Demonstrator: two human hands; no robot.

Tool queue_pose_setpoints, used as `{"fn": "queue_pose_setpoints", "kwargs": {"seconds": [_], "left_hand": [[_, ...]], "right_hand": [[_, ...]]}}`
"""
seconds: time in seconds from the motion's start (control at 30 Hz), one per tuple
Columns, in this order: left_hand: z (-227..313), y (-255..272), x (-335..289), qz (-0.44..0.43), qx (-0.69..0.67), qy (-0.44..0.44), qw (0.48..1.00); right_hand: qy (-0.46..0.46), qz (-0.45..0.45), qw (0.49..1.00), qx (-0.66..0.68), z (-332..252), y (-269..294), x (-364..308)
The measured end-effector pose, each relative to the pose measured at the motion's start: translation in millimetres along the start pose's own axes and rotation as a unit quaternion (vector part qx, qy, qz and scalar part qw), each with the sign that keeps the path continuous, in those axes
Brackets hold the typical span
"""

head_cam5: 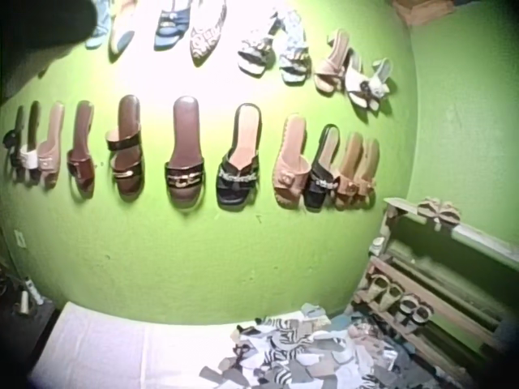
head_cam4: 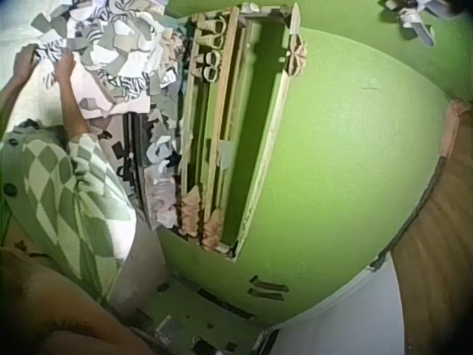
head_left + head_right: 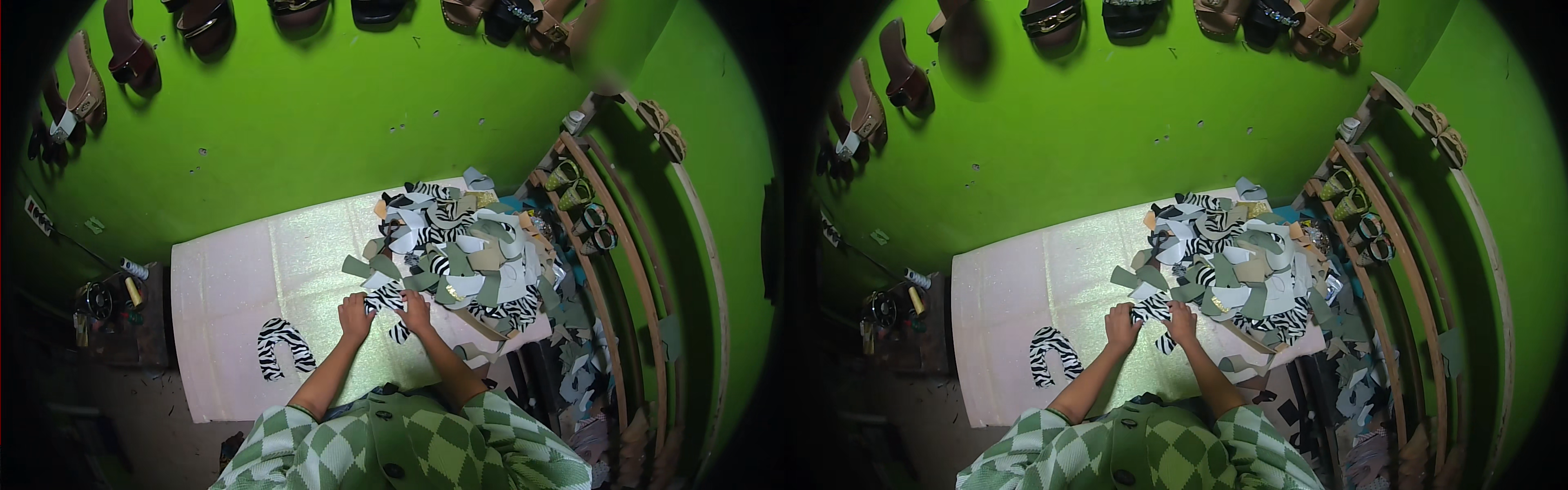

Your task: Sorting and organizing zebra-patterned shoe upper fabric pieces on a table.

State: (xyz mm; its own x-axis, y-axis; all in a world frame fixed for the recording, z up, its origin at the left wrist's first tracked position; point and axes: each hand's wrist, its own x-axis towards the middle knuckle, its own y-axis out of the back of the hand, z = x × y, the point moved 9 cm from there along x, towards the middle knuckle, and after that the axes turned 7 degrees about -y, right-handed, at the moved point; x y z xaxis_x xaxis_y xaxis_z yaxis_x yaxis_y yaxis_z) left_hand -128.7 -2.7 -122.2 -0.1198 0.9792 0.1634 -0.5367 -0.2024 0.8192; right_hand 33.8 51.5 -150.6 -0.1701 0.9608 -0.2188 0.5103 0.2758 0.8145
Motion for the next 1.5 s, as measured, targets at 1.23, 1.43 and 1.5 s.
{"fn": "queue_pose_setpoints", "kwargs": {"seconds": [1.23, 1.43, 1.5], "left_hand": [[-87.6, 43.1, -53.9, 0.042, -0.186, 0.186, 0.964], [-111.2, 30.7, -67.8, 0.012, -0.112, 0.276, 0.955], [-121.2, 30.2, -71.2, 0.007, -0.079, 0.310, 0.947]], "right_hand": [[0.129, -0.198, 0.936, 0.262, -63.5, -46.9, 11.8], [0.065, -0.151, 0.955, 0.245, -57.2, -56.7, 16.0], [0.062, -0.127, 0.961, 0.237, -59.5, -58.4, 14.5]]}}
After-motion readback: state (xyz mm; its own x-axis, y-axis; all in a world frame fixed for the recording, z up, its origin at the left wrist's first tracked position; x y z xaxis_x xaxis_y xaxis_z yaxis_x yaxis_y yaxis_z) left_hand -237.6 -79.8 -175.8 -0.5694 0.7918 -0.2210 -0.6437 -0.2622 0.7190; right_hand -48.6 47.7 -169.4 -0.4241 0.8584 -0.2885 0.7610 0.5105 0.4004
